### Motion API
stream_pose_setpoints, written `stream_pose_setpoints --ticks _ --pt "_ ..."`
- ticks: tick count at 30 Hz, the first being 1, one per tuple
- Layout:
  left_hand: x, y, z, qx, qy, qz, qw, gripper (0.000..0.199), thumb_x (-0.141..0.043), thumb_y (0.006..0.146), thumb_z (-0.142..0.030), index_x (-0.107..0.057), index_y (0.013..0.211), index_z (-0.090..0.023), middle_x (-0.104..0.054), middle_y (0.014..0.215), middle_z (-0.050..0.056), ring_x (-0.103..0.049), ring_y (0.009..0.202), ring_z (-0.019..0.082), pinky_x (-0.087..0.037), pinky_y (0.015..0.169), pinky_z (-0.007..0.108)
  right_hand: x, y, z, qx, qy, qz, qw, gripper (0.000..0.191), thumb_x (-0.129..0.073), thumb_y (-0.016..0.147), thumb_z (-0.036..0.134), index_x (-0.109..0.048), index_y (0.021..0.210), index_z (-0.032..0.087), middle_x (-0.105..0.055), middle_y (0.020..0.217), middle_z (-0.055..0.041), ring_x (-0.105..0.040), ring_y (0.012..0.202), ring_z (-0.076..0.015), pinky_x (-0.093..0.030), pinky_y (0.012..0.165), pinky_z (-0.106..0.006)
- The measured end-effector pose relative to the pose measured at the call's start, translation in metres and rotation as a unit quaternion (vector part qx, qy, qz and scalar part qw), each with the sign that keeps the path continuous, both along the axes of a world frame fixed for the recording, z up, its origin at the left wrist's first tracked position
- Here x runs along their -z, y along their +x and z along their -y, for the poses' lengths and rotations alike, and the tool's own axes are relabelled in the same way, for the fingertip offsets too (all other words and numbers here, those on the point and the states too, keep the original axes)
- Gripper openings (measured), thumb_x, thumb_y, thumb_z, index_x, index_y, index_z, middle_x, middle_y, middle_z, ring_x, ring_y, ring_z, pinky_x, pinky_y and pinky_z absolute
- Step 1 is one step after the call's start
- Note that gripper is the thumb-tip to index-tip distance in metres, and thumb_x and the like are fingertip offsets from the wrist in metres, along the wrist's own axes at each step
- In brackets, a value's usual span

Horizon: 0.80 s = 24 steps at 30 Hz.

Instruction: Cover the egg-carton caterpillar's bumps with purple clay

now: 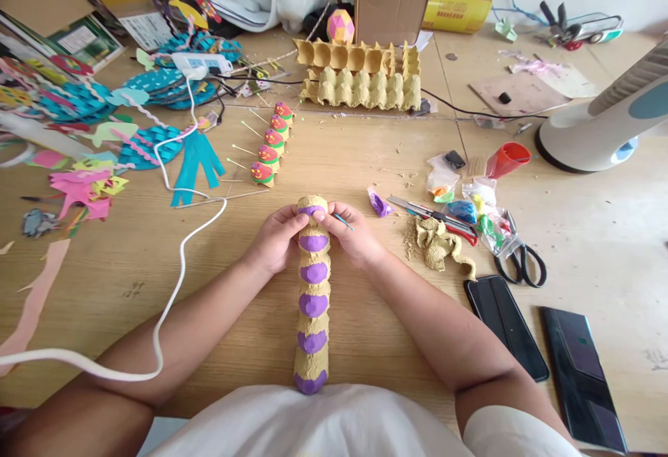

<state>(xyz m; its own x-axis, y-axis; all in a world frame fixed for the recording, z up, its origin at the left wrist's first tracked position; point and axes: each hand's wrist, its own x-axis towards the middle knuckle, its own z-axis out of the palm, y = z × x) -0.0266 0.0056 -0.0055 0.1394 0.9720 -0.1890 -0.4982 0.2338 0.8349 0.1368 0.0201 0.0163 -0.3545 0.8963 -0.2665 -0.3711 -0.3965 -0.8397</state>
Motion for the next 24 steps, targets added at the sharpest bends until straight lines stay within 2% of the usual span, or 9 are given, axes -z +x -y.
stream_pose_setpoints --ticks 5,13,20,24 --pt "-0.002 -0.001 -0.002 -0.004 0.001 -0.008 1.000 0.036 -0.098 0.069 -0.044 -0.078 0.084 -0.018 -0.079 0.087 0.004 -0.069 0.072 0.015 -0.052 0.070 0.028 0.003 0.002 -0.003 -0.009 0.017 0.005 1.000 0.051 -0.099 0.063 0.056 -0.065 0.077 0.021 -0.058 0.068 0.0053 -0.049 0.062 -0.0105 -0.039 0.062 -0.027" --pt "-0.006 -0.003 -0.002 0.010 0.001 0.001 1.000 0.034 -0.099 0.068 -0.042 -0.079 0.082 -0.017 -0.077 0.080 0.003 -0.068 0.070 0.014 -0.053 0.070 0.029 0.004 0.002 -0.003 -0.003 0.018 -0.008 1.000 0.047 -0.100 0.063 0.051 -0.066 0.077 0.020 -0.063 0.073 0.0043 -0.054 0.067 -0.0115 -0.044 0.067 -0.027" --pt "-0.006 -0.004 -0.002 0.031 -0.008 0.030 0.999 0.036 -0.098 0.069 -0.042 -0.078 0.087 -0.018 -0.075 0.080 0.003 -0.066 0.067 0.014 -0.053 0.065 0.028 0.007 0.007 -0.005 -0.030 0.008 -0.042 0.999 0.047 -0.098 0.065 0.055 -0.069 0.080 0.021 -0.062 0.074 0.0031 -0.054 0.068 -0.0131 -0.044 0.065 -0.028" --pt "-0.010 -0.004 -0.001 0.057 -0.003 0.042 0.997 0.041 -0.096 0.070 -0.046 -0.076 0.090 -0.017 -0.073 0.080 0.003 -0.065 0.067 0.014 -0.053 0.064 0.028 0.012 0.007 -0.007 -0.015 0.019 -0.029 0.999 0.046 -0.094 0.071 0.059 -0.067 0.076 0.021 -0.055 0.067 0.0046 -0.048 0.064 -0.0121 -0.041 0.064 -0.027"
